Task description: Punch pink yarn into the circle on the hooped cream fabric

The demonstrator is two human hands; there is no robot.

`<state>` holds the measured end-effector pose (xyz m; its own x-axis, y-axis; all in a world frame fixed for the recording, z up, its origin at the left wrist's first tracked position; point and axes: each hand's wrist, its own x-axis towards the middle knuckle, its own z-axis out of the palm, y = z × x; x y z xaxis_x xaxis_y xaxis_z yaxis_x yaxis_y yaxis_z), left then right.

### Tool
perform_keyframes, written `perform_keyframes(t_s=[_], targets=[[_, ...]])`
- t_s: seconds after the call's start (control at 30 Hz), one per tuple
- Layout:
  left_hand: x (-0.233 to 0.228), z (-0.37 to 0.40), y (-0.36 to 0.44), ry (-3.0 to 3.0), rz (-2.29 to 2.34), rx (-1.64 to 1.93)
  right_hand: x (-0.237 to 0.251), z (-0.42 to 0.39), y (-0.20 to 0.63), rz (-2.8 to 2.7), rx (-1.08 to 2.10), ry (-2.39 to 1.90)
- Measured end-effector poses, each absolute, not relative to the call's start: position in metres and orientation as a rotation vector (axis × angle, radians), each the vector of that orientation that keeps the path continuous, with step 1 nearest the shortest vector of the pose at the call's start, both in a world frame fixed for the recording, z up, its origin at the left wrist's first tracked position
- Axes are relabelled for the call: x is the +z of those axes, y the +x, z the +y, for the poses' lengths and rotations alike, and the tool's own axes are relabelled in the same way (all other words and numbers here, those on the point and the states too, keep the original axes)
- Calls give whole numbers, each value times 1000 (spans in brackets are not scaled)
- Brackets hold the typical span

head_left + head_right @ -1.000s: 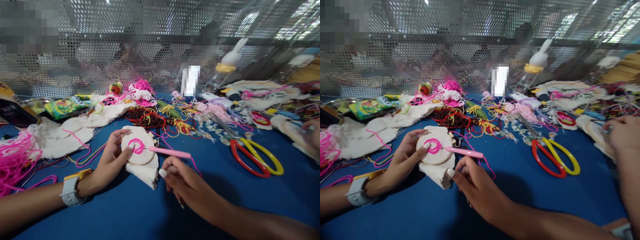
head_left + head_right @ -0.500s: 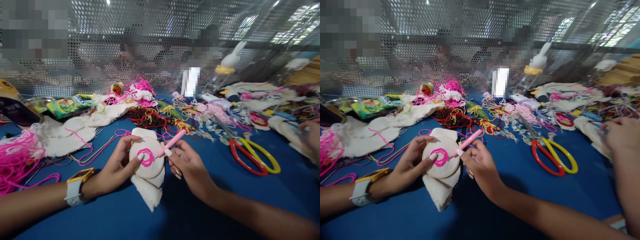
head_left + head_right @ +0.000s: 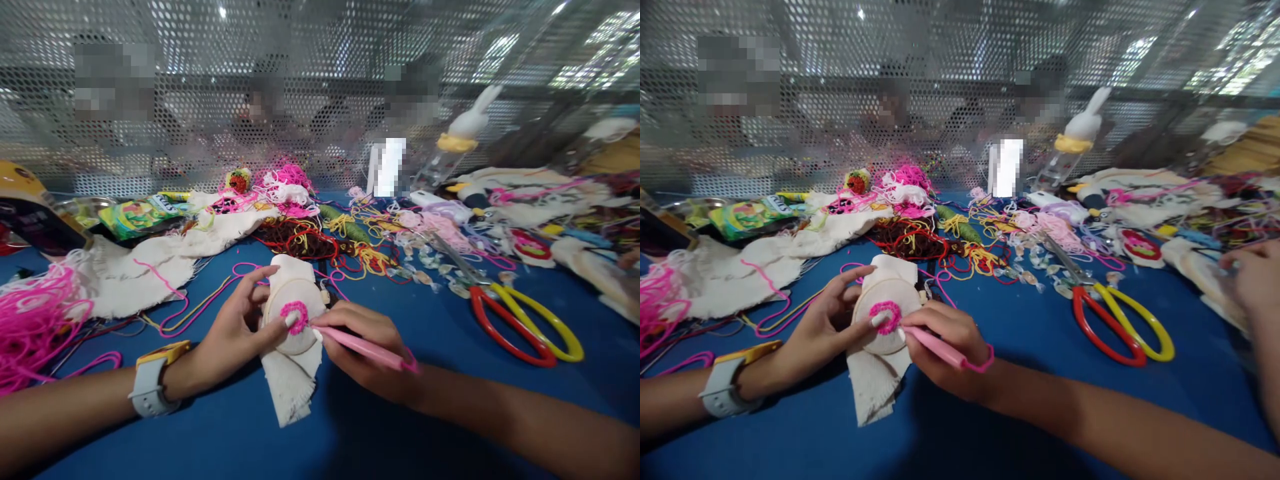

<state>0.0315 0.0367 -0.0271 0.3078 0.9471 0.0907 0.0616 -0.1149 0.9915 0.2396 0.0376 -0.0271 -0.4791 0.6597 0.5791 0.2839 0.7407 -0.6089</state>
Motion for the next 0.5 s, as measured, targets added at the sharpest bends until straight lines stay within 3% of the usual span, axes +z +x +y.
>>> perform_keyframes(t_s=[0.5], targets=[[-28,39,32,1577,1055,909,-37,40,243,-2087,544,-815]])
